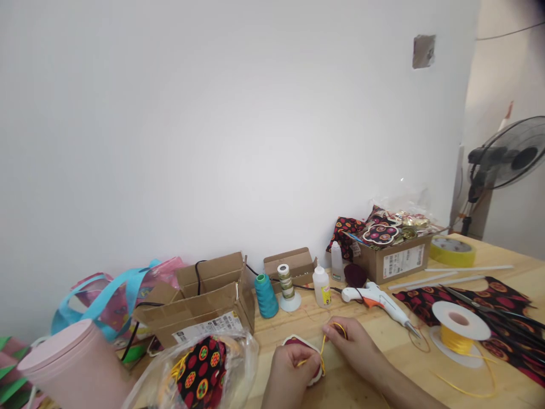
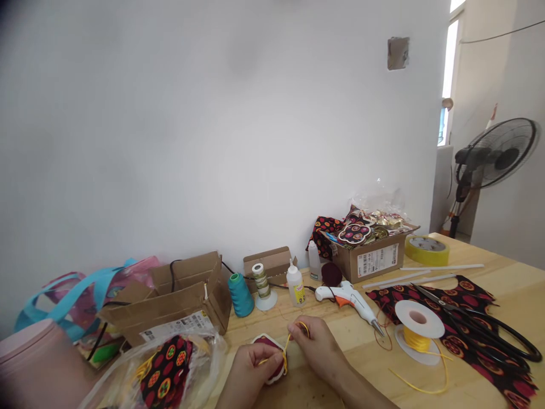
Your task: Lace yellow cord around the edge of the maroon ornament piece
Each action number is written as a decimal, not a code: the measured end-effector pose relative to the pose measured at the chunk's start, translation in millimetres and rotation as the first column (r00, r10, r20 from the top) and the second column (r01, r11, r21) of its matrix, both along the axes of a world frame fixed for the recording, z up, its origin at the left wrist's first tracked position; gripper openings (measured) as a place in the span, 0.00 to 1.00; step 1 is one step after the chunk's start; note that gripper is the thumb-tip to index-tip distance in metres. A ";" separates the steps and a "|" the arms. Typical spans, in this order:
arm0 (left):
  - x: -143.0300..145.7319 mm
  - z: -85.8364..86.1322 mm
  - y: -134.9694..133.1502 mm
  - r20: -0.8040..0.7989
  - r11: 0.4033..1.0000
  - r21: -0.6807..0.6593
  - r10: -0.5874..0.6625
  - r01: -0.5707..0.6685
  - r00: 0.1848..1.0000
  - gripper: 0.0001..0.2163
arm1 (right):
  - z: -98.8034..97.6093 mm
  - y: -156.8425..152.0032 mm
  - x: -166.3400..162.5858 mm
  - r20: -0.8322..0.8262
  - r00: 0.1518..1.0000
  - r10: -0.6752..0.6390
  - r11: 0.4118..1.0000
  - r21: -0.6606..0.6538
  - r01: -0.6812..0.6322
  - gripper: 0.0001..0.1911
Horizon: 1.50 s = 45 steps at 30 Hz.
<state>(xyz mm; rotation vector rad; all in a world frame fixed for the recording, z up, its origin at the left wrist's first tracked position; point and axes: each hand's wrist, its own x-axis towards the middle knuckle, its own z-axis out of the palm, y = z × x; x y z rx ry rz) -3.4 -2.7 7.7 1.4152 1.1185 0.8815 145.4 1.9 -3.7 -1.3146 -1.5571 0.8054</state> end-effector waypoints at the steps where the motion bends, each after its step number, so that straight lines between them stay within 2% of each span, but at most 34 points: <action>1: -0.3 -1.2 0.0 -0.015 1.000 0.006 0.001 0.000 1.000 0.09 | 0.7 -0.4 -0.9 -0.003 1.000 0.013 1.000 0.005 -0.013 0.16; 4: -0.3 -2.6 -1.1 -0.062 1.000 0.026 -0.002 0.004 0.998 0.09 | 0.0 -0.9 -2.5 0.026 0.999 0.032 0.999 0.022 -0.032 0.16; 10: 2.8 2.7 -2.9 -0.056 0.999 0.018 -0.032 0.033 0.998 0.09 | -3.6 -1.3 1.5 0.299 0.952 -0.058 0.995 0.099 0.029 0.16; 12: 2.0 1.0 -1.2 -0.043 0.999 0.037 -0.013 0.015 0.999 0.09 | -2.7 -1.6 3.2 0.297 0.952 -0.073 0.995 0.084 0.050 0.16; 15: -1.3 -3.6 2.3 -0.044 0.996 0.079 0.031 -0.028 0.999 0.10 | -2.1 -1.3 2.8 0.135 0.991 -0.021 1.000 -0.003 0.022 0.16; 18: -5.2 -4.6 4.7 -0.052 0.992 0.099 0.089 -0.083 0.995 0.10 | -2.9 -0.9 -2.4 -0.142 0.986 0.089 0.989 -0.106 -0.104 0.16; 21: -7.1 -2.1 5.3 -0.012 0.986 0.109 0.125 -0.123 0.992 0.10 | -1.1 -1.9 -8.1 -0.380 0.917 0.124 0.957 -0.199 -0.212 0.16; 25: -5.1 -2.3 4.6 0.043 0.990 0.092 0.105 -0.108 0.994 0.10 | 11.6 -7.4 -7.8 -0.600 0.791 0.124 0.884 -0.294 -0.363 0.13; 28: -2.4 -5.3 3.7 0.034 0.995 0.082 0.062 -0.064 0.998 0.10 | 22.0 -12.3 -3.6 -0.734 0.667 0.127 0.807 -0.315 -0.500 0.08; 31: -1.2 -7.7 3.0 0.034 0.999 0.043 0.031 -0.033 0.999 0.10 | 24.1 -14.0 -0.8 -0.782 0.611 0.120 0.766 -0.319 -0.558 0.06; 35: -1.0 -8.6 2.7 0.039 0.999 0.017 0.035 -0.036 0.999 0.10 | 15.4 -10.8 -1.9 -0.758 0.642 0.115 0.767 -0.342 -0.542 0.11; 39: -1.2 -6.9 2.5 0.060 1.000 0.004 0.031 -0.031 0.998 0.09 | 7.3 -8.5 -7.5 -0.680 0.713 0.171 0.813 -0.312 -0.492 0.11; 43: -1.0 -3.6 2.1 0.075 0.999 -0.007 0.033 -0.033 0.997 0.08 | 4.1 -10.4 -13.8 -0.457 0.844 0.282 0.855 -0.279 -0.437 0.16; 45: -1.1 -2.2 2.1 0.083 0.999 -0.017 0.032 -0.030 0.996 0.08 | 4.8 -13.3 -15.8 -0.306 0.909 0.283 0.897 -0.250 -0.364 0.17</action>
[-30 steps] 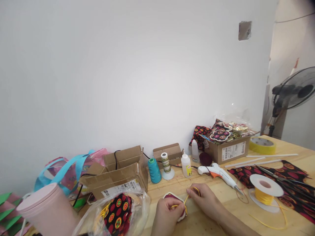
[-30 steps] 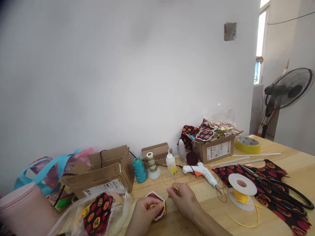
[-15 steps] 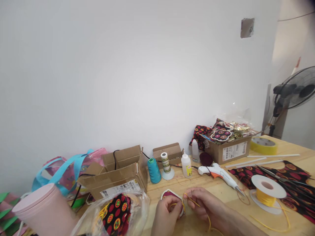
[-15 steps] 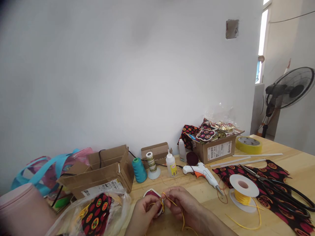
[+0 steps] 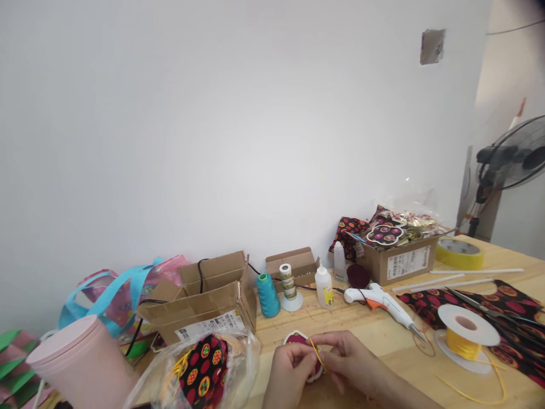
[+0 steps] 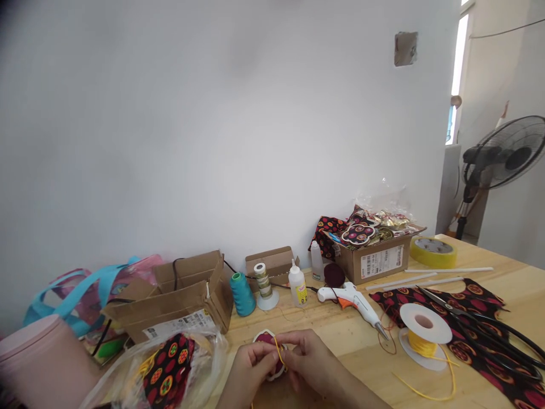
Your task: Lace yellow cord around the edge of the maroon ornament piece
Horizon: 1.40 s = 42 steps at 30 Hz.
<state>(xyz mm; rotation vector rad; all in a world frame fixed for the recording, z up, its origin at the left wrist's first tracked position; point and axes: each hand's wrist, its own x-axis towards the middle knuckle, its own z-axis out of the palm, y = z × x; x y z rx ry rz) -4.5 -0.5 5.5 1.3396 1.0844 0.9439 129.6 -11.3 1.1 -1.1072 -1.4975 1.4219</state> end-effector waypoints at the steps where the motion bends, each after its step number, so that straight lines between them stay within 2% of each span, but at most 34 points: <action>1: -0.1 0.4 0.0 0.004 1.000 -0.003 0.001 -0.001 1.000 0.07 | 1.2 -1.8 -0.6 0.064 0.997 -0.033 0.998 0.058 0.030 0.16; 5: -0.8 0.2 0.1 0.016 1.000 -0.008 0.009 -0.009 1.000 0.07 | 8.7 -7.8 0.3 0.283 0.945 -0.162 0.940 0.336 0.060 0.11; 8: -1.0 -0.3 0.2 0.035 1.000 0.002 -0.017 0.017 0.999 0.10 | 10.7 -8.1 3.4 0.401 0.880 -0.254 0.894 0.444 0.055 0.10; 13: -0.4 0.8 0.3 0.024 1.000 0.023 -0.019 0.019 1.000 0.12 | 8.4 -6.3 8.4 0.488 0.819 -0.302 0.895 0.441 0.068 0.09; 18: -0.1 -3.1 0.8 -0.059 0.998 0.059 0.004 0.000 0.998 0.10 | 10.8 -6.8 8.7 0.533 0.781 -0.325 0.901 0.425 0.086 0.08; 22: -1.0 -5.9 1.5 -0.065 0.999 0.048 0.014 -0.011 0.998 0.08 | 9.0 -6.7 7.6 0.511 0.801 -0.313 0.898 0.435 0.073 0.08; 32: -1.2 -5.0 1.8 0.091 0.999 -0.038 0.003 0.001 0.996 0.08 | -2.3 -2.7 6.2 0.471 0.812 -0.344 0.867 0.492 0.082 0.05; 42: -3.3 -6.6 2.3 0.005 0.998 0.042 0.044 -0.045 0.999 0.06 | -6.0 0.4 5.6 0.448 0.816 -0.365 0.836 0.544 0.075 0.04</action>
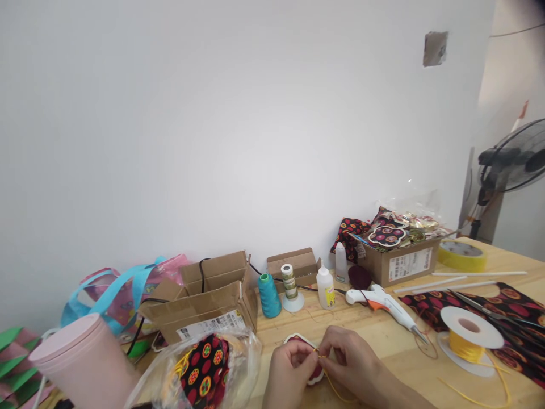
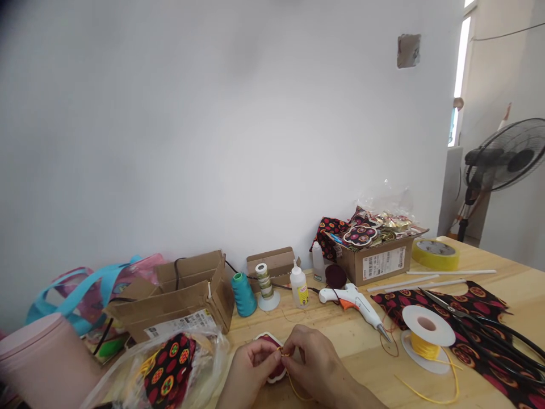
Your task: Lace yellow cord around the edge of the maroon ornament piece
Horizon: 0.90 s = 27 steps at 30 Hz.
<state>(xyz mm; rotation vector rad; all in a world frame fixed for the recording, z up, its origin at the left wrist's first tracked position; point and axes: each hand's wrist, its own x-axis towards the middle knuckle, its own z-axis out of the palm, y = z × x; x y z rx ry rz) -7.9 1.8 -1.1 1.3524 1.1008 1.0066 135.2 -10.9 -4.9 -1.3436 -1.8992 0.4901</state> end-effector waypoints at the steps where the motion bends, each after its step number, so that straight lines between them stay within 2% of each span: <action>1: -0.3 -0.3 0.1 -0.002 1.000 0.002 0.000 0.000 1.000 0.06 | 0.0 0.1 0.2 0.000 1.000 0.002 1.000 0.002 -0.002 0.04; 8: 0.6 0.5 1.6 0.012 1.000 0.002 -0.009 0.009 1.000 0.06 | 4.2 -0.8 1.3 -0.004 1.000 0.027 1.000 0.006 -0.027 0.04; 14: 2.2 3.6 0.1 0.030 0.999 -0.035 0.035 -0.034 0.999 0.06 | 2.7 -0.3 1.2 -0.013 0.998 0.068 0.997 -0.032 -0.068 0.06; 19: 2.7 3.8 0.4 0.059 0.997 -0.075 0.028 -0.024 0.998 0.08 | 7.2 -3.3 0.2 -0.002 0.994 0.110 0.992 -0.060 -0.110 0.09; 27: 2.4 -0.1 -0.4 0.099 0.997 -0.077 0.029 -0.022 0.995 0.09 | 11.5 -4.5 -1.5 -0.112 0.982 0.150 0.984 -0.083 -0.160 0.11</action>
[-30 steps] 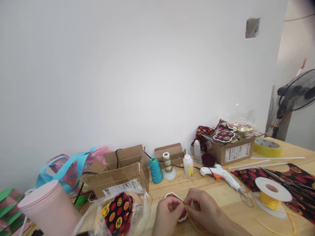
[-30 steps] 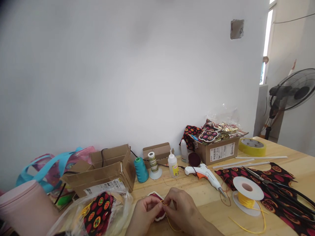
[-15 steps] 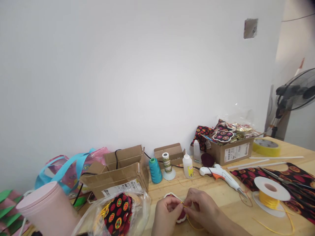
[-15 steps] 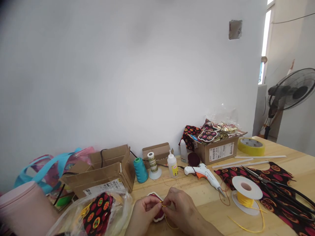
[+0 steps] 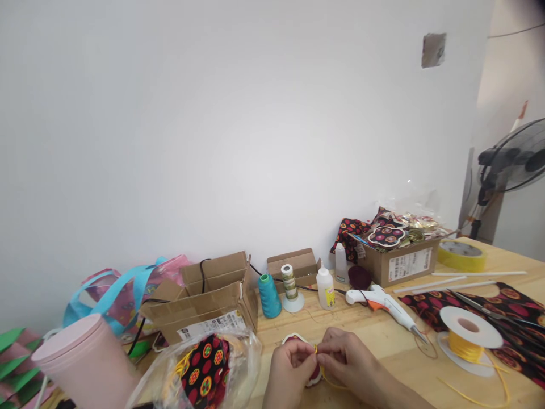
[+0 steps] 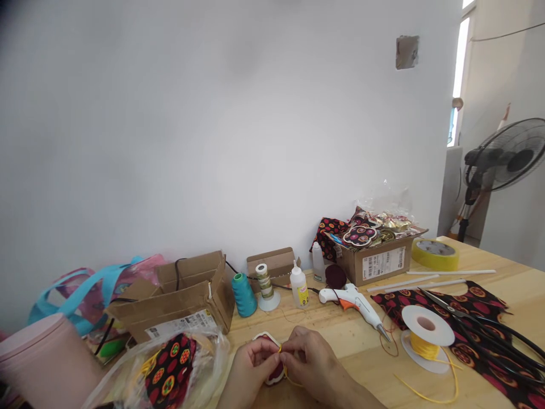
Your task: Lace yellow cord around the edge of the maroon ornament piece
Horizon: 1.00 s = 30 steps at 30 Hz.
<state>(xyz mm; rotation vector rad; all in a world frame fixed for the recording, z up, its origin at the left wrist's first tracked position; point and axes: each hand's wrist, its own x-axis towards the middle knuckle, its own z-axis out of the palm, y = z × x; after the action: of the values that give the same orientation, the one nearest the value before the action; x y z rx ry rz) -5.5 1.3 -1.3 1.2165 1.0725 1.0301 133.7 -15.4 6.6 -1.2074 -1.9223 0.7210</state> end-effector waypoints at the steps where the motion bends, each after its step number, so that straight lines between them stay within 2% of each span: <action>1: 0.2 1.0 -0.4 -0.006 1.000 -0.002 0.002 -0.002 1.000 0.09 | -1.0 0.8 -0.2 -0.025 1.000 0.002 1.000 -0.010 -0.002 0.11; 10: 2.1 9.9 -1.0 -0.023 0.998 -0.049 -0.042 0.041 0.999 0.12 | -1.2 7.2 0.2 -0.250 0.961 -0.122 0.975 -0.212 0.069 0.10; 19: 2.8 2.8 -1.2 -0.037 0.998 -0.056 -0.041 0.039 0.998 0.10 | -10.3 8.3 -4.7 -0.221 0.957 -0.189 0.965 -0.222 0.140 0.03; 25: 3.5 5.0 -1.9 -0.047 0.997 -0.062 -0.046 0.043 0.998 0.05 | -4.5 5.1 -4.4 -0.310 0.947 -0.081 0.975 -0.222 0.011 0.05; 30: 2.1 7.5 -2.3 -0.055 0.999 -0.036 -0.042 0.041 0.998 0.02 | 0.1 4.2 -0.6 -0.511 0.858 0.057 0.965 -0.191 -0.178 0.03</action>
<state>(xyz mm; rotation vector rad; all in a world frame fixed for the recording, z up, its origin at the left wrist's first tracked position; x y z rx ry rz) -3.4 -1.0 6.2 1.2411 1.0998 0.9468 133.1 -11.2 6.8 -0.9154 -1.5072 1.2241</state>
